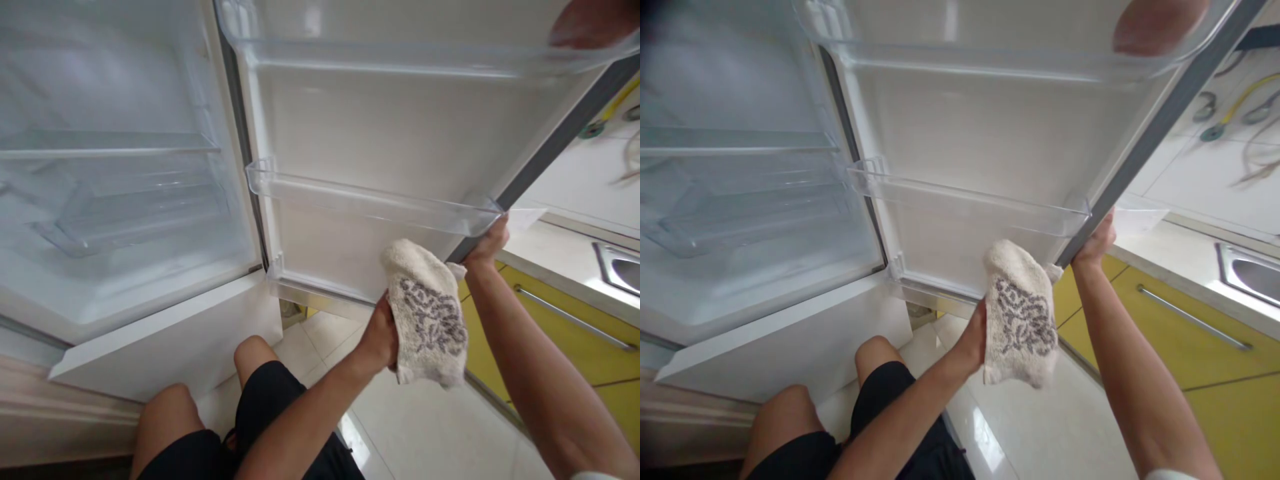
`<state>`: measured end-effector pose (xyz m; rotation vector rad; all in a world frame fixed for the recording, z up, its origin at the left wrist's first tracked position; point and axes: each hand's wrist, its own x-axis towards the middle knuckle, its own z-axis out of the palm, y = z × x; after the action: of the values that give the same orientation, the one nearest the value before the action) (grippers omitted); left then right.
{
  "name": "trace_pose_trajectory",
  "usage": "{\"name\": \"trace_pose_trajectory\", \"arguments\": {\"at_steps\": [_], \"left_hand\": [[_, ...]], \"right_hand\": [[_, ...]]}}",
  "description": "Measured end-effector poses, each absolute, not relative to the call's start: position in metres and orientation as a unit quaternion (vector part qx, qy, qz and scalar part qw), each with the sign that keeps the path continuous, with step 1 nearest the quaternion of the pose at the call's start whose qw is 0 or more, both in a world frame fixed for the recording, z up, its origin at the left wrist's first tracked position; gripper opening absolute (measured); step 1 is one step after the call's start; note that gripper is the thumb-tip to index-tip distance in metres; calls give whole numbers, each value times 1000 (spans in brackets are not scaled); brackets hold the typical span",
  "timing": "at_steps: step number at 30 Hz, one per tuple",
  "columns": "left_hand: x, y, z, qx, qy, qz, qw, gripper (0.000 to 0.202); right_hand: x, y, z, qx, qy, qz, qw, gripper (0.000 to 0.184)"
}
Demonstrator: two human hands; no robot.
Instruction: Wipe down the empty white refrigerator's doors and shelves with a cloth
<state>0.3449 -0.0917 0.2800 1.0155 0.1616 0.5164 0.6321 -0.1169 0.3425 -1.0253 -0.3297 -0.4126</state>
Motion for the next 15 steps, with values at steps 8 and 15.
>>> {"name": "trace_pose_trajectory", "arguments": {"at_steps": [8,15], "left_hand": [[370,11,303,955,41,245,164,63],[403,9,273,979,-20,6,202,40]], "right_hand": [[629,-115,344,-489,-164,-183,837,43],[623,-116,352,-521,-153,-181,820,48]]}}
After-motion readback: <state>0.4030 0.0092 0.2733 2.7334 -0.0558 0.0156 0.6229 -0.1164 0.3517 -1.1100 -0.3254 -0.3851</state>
